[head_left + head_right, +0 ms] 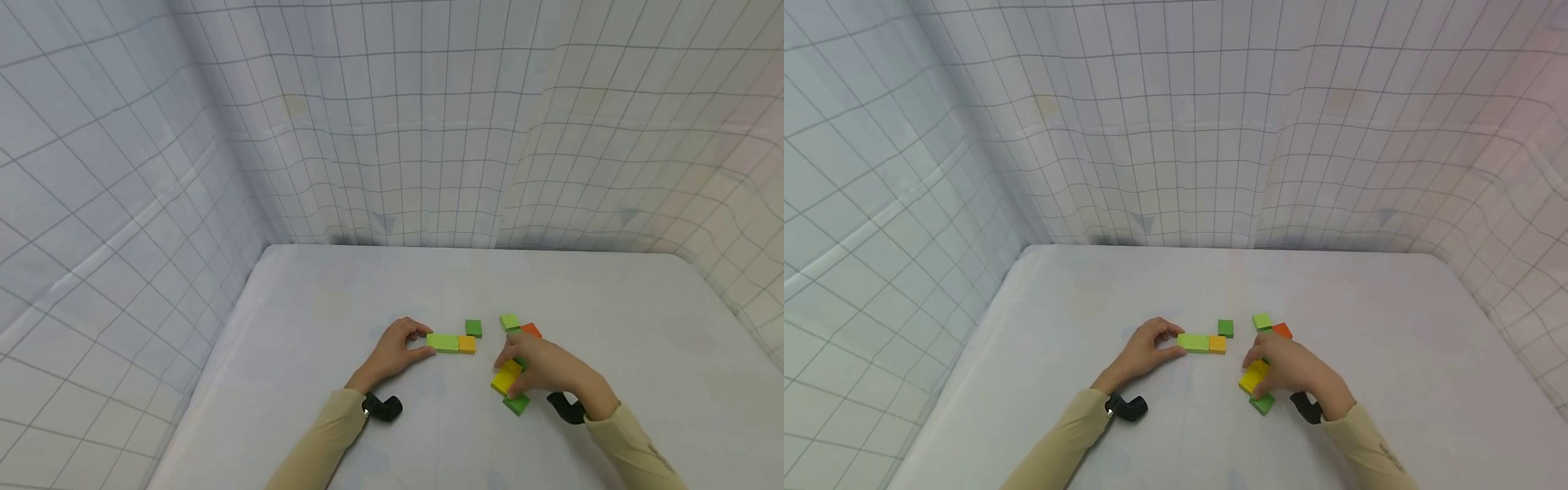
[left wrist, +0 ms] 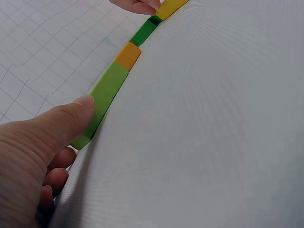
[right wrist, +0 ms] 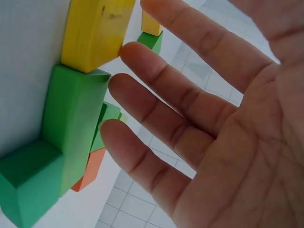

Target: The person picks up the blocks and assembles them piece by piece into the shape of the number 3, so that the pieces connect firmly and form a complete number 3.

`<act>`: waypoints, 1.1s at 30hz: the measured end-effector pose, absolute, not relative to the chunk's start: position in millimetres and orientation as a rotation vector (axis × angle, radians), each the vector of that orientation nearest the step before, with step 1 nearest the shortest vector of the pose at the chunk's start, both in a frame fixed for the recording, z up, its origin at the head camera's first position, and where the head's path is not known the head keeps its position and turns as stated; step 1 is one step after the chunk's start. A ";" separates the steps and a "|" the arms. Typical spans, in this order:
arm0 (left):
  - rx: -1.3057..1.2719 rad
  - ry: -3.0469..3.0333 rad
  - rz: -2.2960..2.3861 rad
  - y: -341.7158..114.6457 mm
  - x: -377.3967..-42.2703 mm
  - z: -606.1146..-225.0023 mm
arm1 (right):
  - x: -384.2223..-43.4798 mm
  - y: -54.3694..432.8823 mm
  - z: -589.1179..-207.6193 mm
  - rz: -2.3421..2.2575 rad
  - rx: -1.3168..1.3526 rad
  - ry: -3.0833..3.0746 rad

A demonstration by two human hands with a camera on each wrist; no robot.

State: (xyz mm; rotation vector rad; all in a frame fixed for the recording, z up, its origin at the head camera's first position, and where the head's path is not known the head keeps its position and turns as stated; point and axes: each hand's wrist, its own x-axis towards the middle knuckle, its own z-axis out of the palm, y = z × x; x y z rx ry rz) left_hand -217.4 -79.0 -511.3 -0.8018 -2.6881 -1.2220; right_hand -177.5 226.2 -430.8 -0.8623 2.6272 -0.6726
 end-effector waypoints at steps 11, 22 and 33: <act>-0.811 -2.694 -1.218 -78.3 -217.2 -511.1 | -169.2 229.6 -444.0 -0.706 -0.927 2.714; -0.824 -2.684 -1.206 -78.4 -216.7 -510.4 | -176.4 234.7 -452.5 -0.753 -0.977 2.748; -0.809 -2.681 -1.220 -79.4 -215.8 -508.9 | -184.0 223.7 -451.7 -0.730 -0.995 2.781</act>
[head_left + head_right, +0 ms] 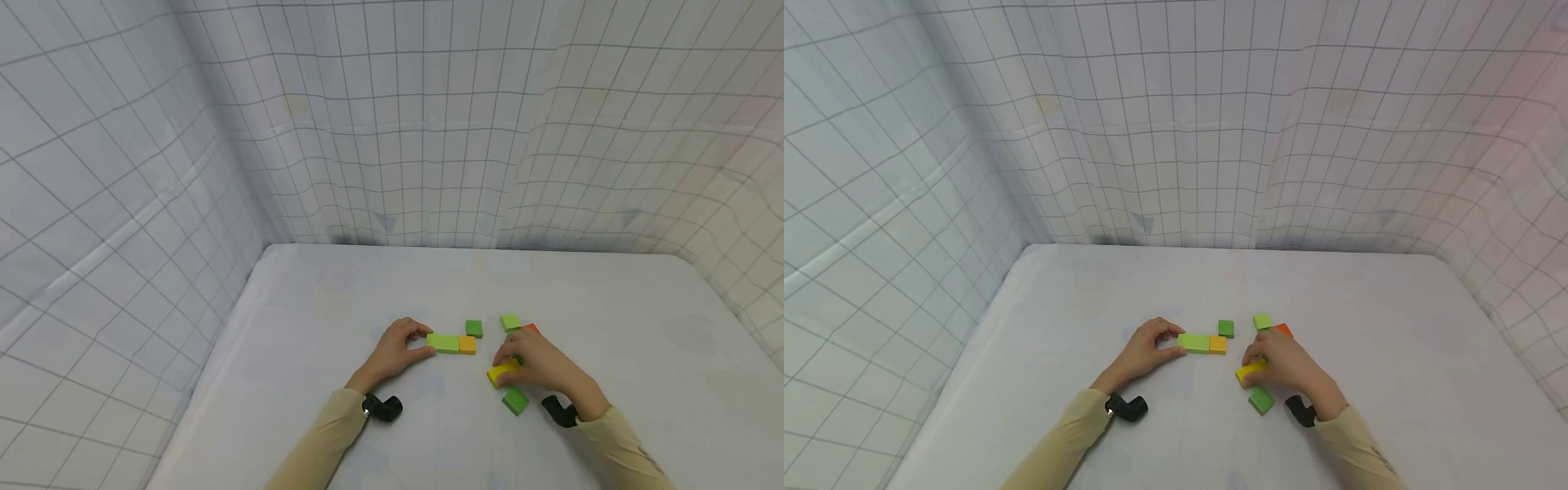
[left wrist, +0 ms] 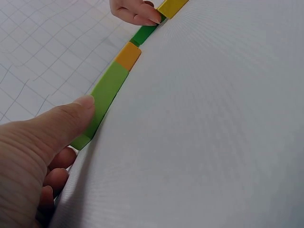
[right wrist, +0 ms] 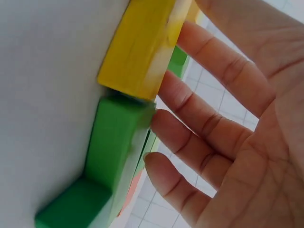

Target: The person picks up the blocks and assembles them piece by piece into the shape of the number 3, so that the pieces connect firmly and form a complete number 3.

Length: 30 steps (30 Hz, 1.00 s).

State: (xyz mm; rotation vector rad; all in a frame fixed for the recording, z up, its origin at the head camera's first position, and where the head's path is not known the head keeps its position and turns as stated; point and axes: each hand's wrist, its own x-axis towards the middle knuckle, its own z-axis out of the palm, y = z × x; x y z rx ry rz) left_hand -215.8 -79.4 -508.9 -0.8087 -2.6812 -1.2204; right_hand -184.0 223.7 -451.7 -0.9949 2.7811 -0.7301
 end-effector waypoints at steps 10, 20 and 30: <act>-0.793 -2.709 -1.215 -79.4 -216.4 -509.6 | -185.9 210.9 -459.1 -0.750 -1.023 2.824; -0.779 -2.724 -1.217 -79.2 -217.5 -510.2 | -186.2 218.3 -449.8 -0.774 -0.909 2.680; -0.782 -2.715 -1.216 -78.9 -217.7 -510.7 | -185.8 211.1 -450.2 -0.705 -0.932 2.724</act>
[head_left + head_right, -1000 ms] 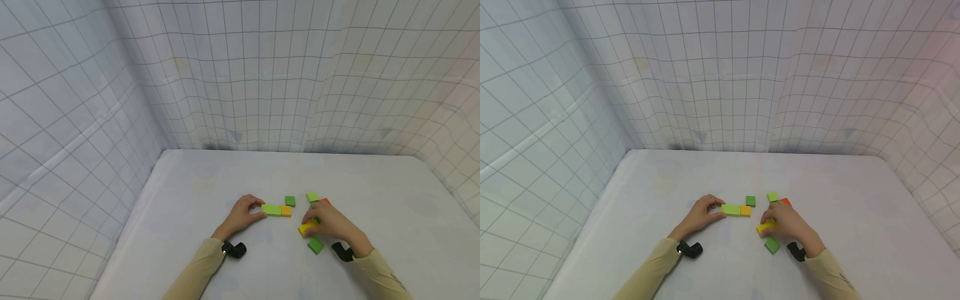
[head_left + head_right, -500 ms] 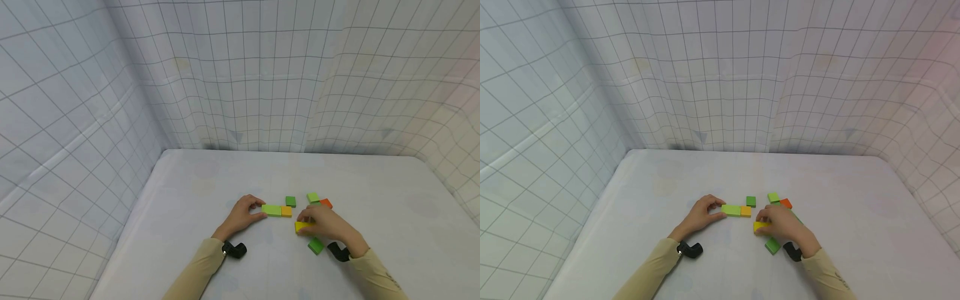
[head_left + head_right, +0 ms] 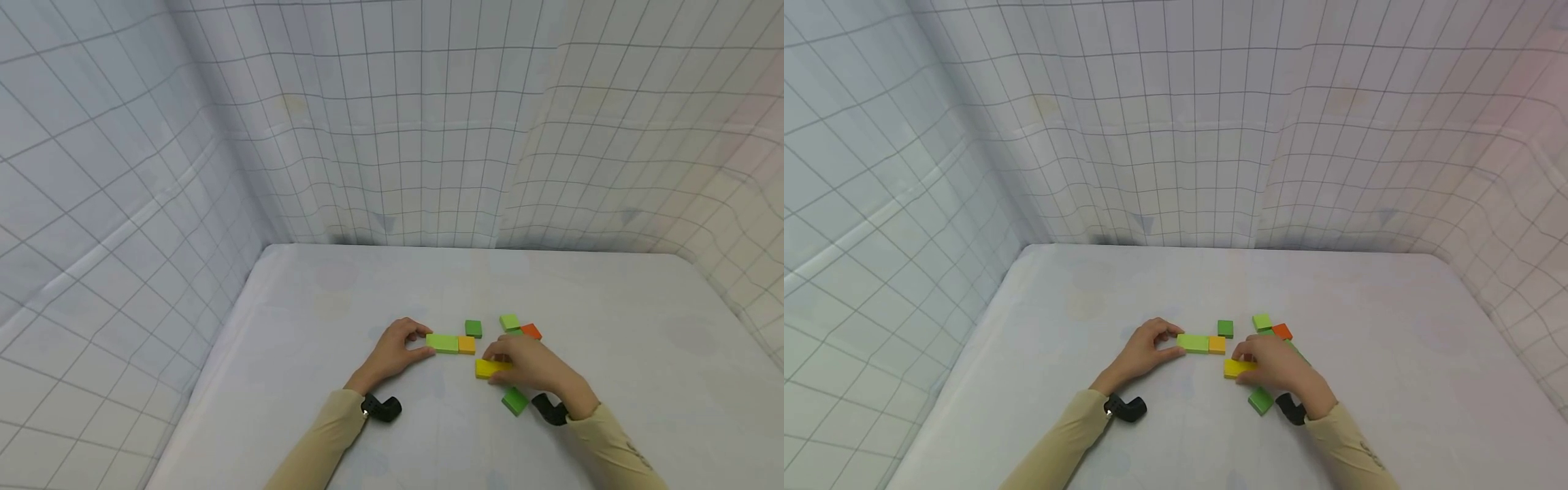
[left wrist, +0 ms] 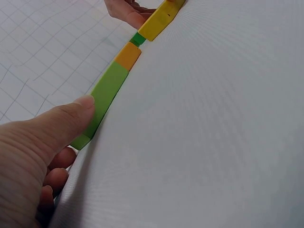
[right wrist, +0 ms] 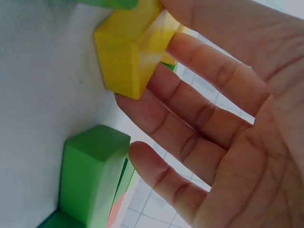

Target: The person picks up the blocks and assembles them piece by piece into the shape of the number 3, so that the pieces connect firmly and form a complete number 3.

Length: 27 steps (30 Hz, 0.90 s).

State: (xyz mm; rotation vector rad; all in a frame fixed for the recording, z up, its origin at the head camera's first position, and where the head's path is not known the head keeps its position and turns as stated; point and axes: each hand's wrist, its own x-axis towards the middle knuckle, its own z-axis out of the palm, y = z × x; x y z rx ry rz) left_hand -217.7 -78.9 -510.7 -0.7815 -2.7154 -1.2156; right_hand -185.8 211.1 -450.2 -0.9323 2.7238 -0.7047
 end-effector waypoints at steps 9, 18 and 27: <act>-0.768 -2.723 -1.219 -78.9 -216.7 -510.3 | -185.5 213.0 -448.4 -0.696 -0.870 2.746; -0.774 -2.710 -1.232 -79.3 -217.1 -509.8 | -186.8 220.7 -446.2 -0.687 -0.853 2.776; -0.782 -2.713 -1.229 -79.6 -217.4 -509.8 | -182.5 225.5 -435.1 -0.673 -0.888 2.785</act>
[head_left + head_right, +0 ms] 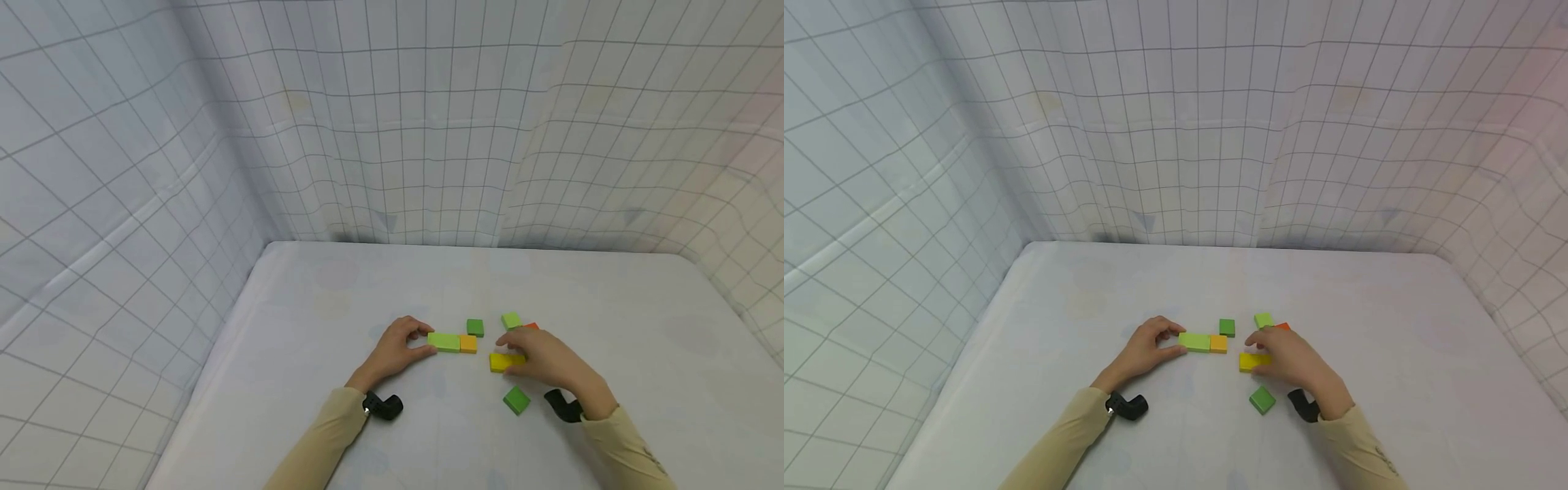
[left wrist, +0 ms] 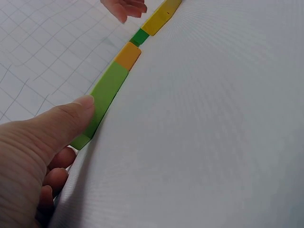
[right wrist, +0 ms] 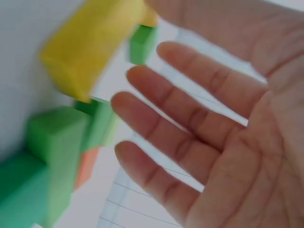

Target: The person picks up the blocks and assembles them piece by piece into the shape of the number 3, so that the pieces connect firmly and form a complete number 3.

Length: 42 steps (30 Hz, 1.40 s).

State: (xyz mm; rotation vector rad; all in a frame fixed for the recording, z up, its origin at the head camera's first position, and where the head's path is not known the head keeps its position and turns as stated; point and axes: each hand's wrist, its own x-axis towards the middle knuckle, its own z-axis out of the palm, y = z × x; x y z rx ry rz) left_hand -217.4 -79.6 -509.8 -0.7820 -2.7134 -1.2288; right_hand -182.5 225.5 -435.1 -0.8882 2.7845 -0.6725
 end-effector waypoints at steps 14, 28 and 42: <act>-0.773 -2.719 -1.234 -79.3 -217.1 -509.6 | -165.0 223.9 -427.2 -0.690 -0.903 2.487; -0.783 -2.718 -1.254 -79.6 -216.2 -508.3 | -161.3 213.3 -430.3 -0.708 -0.888 2.501; -0.790 -2.714 -1.254 -79.8 -216.3 -508.5 | -154.8 221.4 -425.3 -0.613 -0.687 2.535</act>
